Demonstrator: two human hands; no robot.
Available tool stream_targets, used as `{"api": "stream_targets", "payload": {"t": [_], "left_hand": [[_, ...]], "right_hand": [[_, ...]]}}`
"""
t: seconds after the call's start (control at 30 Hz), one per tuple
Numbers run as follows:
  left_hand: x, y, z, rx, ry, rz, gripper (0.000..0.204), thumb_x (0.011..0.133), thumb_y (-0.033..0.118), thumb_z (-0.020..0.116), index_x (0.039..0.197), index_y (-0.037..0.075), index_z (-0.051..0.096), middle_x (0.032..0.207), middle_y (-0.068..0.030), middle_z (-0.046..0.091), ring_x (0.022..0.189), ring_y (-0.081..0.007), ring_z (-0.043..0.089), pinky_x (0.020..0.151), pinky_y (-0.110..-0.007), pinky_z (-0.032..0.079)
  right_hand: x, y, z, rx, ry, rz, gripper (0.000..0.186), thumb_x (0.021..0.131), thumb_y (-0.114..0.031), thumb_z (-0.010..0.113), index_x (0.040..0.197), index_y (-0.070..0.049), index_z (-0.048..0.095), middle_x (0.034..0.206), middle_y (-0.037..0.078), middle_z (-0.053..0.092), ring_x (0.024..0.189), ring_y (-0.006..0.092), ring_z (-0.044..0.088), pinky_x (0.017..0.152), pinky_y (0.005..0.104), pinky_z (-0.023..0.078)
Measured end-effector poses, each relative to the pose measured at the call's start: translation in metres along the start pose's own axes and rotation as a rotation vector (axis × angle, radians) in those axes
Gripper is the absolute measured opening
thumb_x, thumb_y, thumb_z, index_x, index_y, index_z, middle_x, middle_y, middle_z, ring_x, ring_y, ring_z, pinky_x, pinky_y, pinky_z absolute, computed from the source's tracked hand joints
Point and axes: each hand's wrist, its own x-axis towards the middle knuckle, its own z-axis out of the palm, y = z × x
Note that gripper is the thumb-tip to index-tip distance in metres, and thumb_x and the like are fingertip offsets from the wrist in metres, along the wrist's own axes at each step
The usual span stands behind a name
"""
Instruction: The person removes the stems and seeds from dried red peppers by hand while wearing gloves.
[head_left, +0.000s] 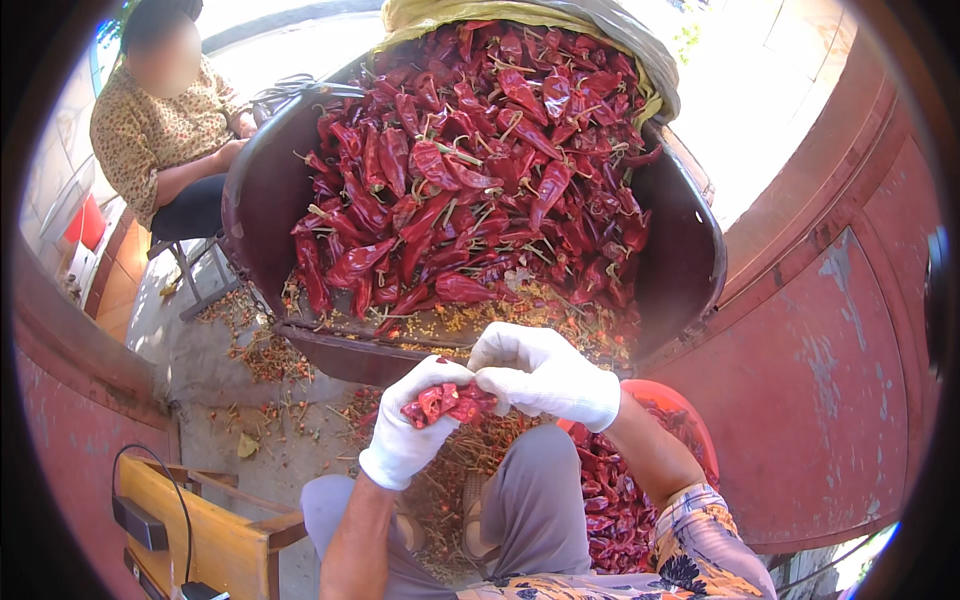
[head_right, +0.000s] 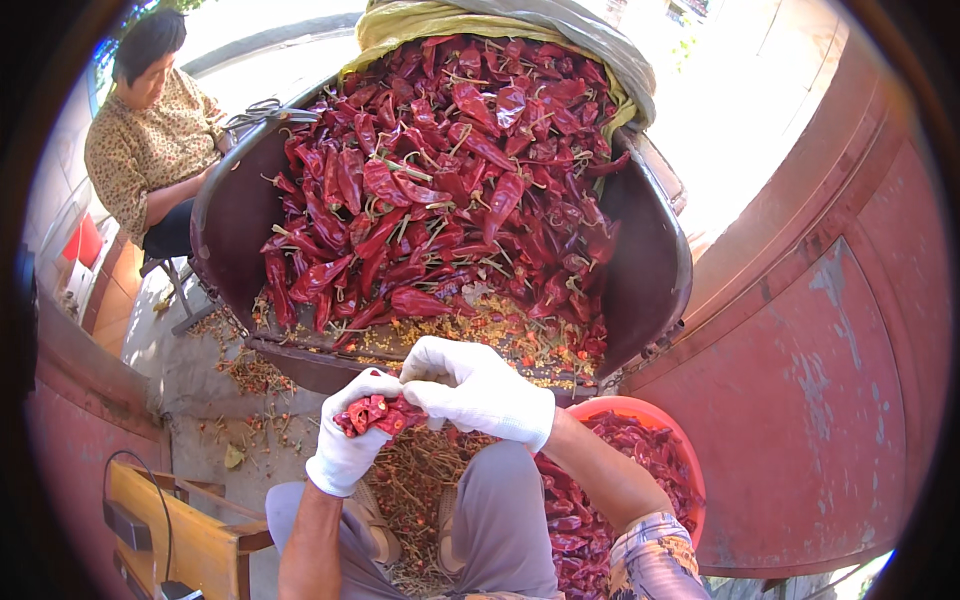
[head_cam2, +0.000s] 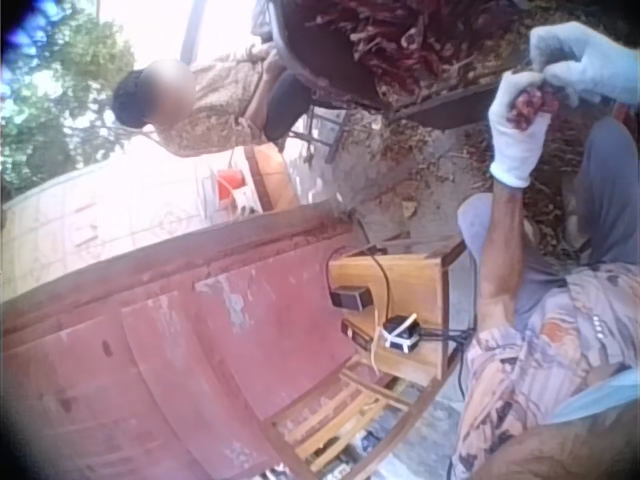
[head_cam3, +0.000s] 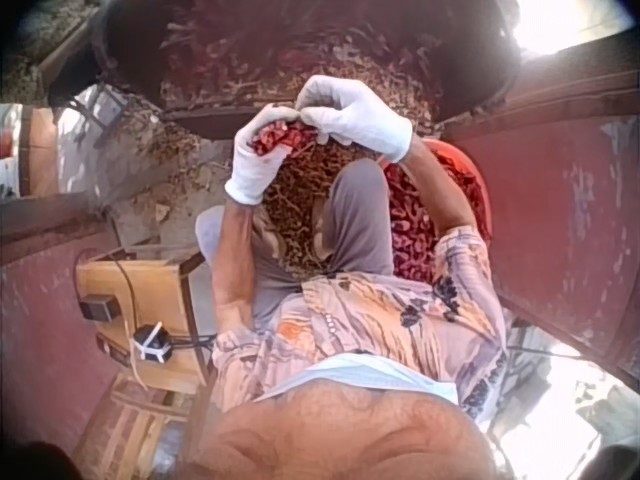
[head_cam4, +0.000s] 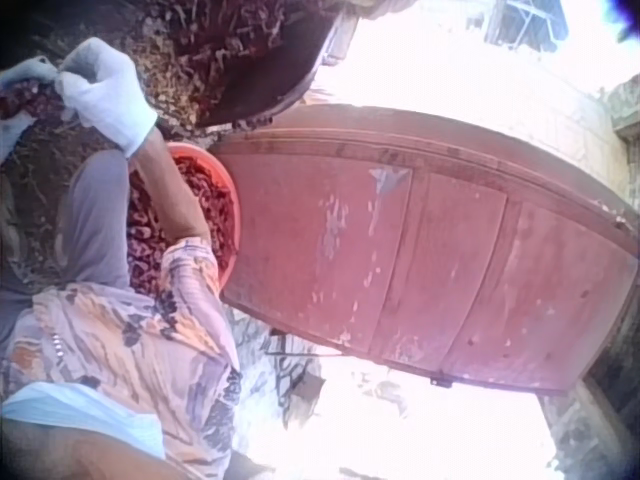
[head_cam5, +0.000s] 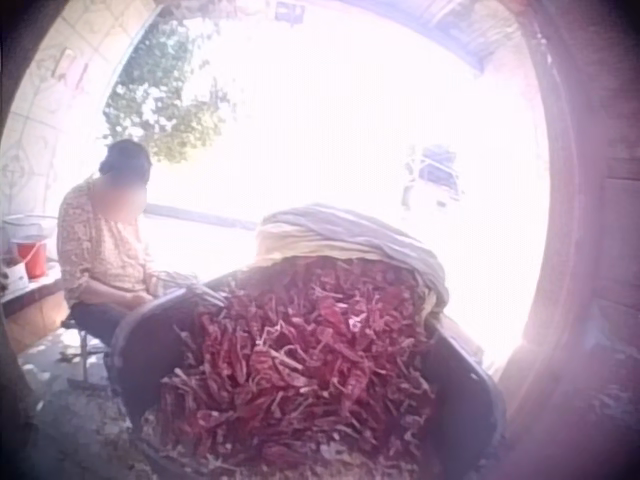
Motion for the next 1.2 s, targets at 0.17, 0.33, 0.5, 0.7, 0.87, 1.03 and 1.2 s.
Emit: {"api": "stream_targets", "payload": {"t": [0.17, 0.33, 0.5, 0.7, 0.87, 1.03, 1.2], "left_hand": [[0.000, 0.001, -0.002, 0.065, -0.015, 0.044, 0.041, 0.071, -0.016, 0.063, 0.107, 0.002, 0.063, 0.105, -0.0083, 0.062, 0.098, -0.0183, 0.061, 0.091, -0.031, 0.048], [-0.001, -0.001, 0.001, 0.020, 0.029, 0.011, 0.040, 0.072, -0.015, 0.062, 0.107, 0.002, 0.063, 0.105, -0.0074, 0.063, 0.099, -0.0175, 0.061, 0.091, -0.031, 0.048], [0.000, 0.000, 0.000, -0.029, 0.036, 0.039, 0.039, 0.072, -0.015, 0.063, 0.108, 0.002, 0.063, 0.106, -0.0073, 0.062, 0.099, -0.0171, 0.061, 0.091, -0.031, 0.048], [-0.001, 0.001, -0.003, 0.063, 0.015, 0.012, 0.039, 0.072, -0.015, 0.063, 0.107, 0.002, 0.063, 0.106, -0.0074, 0.062, 0.100, -0.0168, 0.060, 0.092, -0.030, 0.047], [0.000, 0.001, 0.001, 0.003, 0.026, 0.000, 0.036, 0.075, -0.012, 0.064, 0.108, 0.002, 0.063, 0.104, -0.0066, 0.063, 0.098, -0.0155, 0.061, 0.091, -0.030, 0.048], [0.000, 0.011, -0.001, -0.304, 0.305, -0.175, 0.042, 0.080, 0.004, 0.072, 0.119, 0.003, 0.056, 0.097, -0.0034, 0.063, 0.088, -0.0126, 0.062, 0.082, -0.028, 0.050], [0.012, 0.017, -0.042, -0.752, 0.640, -0.114, 0.031, 0.090, 0.010, 0.066, 0.119, 0.006, 0.058, 0.085, 0.0015, 0.061, 0.067, -0.0087, 0.058, 0.070, -0.028, 0.052]], "right_hand": [[0.000, 0.004, -0.005, 0.172, -0.057, 0.053, 0.019, 0.091, -0.019, 0.061, 0.106, -0.006, 0.059, 0.083, 0.001, 0.062, 0.061, 0.0039, 0.053, 0.050, 0.0187, 0.039], [0.000, 0.006, 0.007, 0.131, 0.028, -0.030, 0.019, 0.089, -0.017, 0.060, 0.105, -0.006, 0.059, 0.081, 0.002, 0.061, 0.057, 0.0035, 0.050, 0.049, 0.0191, 0.037], [-0.002, 0.014, 0.000, 0.217, -0.031, -0.029, 0.021, 0.092, -0.018, 0.059, 0.108, -0.005, 0.058, 0.085, 0.002, 0.062, 0.065, 0.0052, 0.057, 0.052, 0.0200, 0.042], [-0.004, 0.012, 0.009, 0.103, 0.043, -0.072, 0.019, 0.092, -0.016, 0.058, 0.106, -0.005, 0.060, 0.082, 0.002, 0.062, 0.064, 0.0055, 0.056, 0.052, 0.0215, 0.043], [-0.003, 0.028, -0.001, 0.197, 0.048, -0.076, 0.018, 0.090, -0.013, 0.056, 0.104, -0.004, 0.061, 0.079, 0.001, 0.061, 0.062, 0.0059, 0.055, 0.053, 0.0206, 0.043], [0.001, 0.018, 0.003, -0.052, -0.020, 0.062, 0.023, 0.093, -0.022, 0.055, 0.107, -0.006, 0.065, 0.075, 0.002, 0.061, 0.062, 0.0067, 0.056, 0.058, 0.0244, 0.047], [0.030, 0.051, 0.001, -0.715, 0.315, -0.567, 0.017, 0.088, -0.014, 0.064, 0.104, -0.009, 0.067, 0.095, 0.008, 0.065, 0.082, 0.0248, 0.065, 0.071, 0.0318, 0.053]]}}
